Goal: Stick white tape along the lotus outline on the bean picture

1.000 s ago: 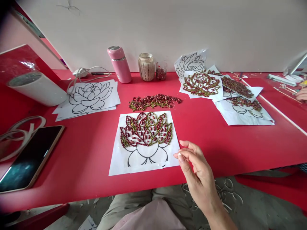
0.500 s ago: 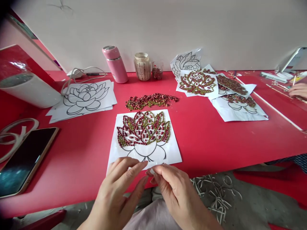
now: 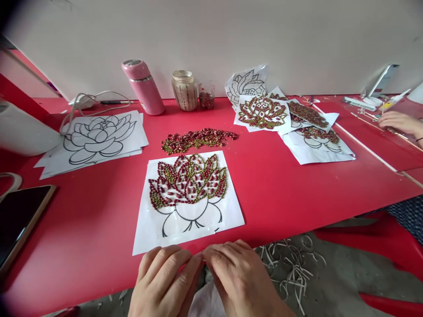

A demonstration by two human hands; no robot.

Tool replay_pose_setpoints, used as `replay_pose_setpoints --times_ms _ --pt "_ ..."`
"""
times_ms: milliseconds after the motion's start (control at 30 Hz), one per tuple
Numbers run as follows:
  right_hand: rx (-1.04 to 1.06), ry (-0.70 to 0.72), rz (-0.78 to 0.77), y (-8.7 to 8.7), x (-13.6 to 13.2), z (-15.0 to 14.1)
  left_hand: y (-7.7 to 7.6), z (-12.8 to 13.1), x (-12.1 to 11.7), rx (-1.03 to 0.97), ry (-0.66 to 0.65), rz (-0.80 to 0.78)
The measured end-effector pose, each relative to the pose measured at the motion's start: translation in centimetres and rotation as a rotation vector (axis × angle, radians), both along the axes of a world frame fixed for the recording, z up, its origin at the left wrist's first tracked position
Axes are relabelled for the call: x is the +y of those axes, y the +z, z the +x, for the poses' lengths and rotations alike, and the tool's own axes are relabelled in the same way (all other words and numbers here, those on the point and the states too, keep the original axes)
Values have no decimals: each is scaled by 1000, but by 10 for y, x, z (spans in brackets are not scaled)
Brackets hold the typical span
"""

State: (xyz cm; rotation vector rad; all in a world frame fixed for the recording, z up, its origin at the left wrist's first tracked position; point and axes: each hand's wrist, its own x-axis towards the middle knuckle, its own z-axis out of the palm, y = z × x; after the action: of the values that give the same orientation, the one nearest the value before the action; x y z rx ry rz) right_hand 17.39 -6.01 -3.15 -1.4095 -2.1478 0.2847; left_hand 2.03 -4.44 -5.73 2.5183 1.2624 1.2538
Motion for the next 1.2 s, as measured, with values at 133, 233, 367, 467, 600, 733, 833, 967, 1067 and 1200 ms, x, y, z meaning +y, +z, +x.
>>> replay_pose_setpoints --times_ms 133,233,367,467,600,733,833,967,1067,1200 --pt "26 10 -99 6 -1 -1 -10 7 -8 20 113 63" --pt "110 -11 -166 13 -1 -4 -1 4 -7 93 97 97" --pt "207 -53 -220 14 -6 -4 16 -7 0 237 -37 74" --pt "217 -75 -255 8 -12 2 20 -6 0 209 -67 36" --pt "213 -136 -262 -3 -16 13 14 4 -7 -64 -4 -75" --pt "254 -51 -259 -4 -16 18 15 0 -10 -124 -114 -326" --pt "279 -36 -262 -2 -15 18 20 -8 -8 -73 -205 -448" --pt "285 -57 -238 0 -15 17 22 -11 -5 -70 -227 -449" --pt "305 -78 -206 -1 -14 16 20 -6 -3 -81 -229 -430" --pt "346 -102 -198 1 -11 15 14 5 -5 -173 -165 -411"
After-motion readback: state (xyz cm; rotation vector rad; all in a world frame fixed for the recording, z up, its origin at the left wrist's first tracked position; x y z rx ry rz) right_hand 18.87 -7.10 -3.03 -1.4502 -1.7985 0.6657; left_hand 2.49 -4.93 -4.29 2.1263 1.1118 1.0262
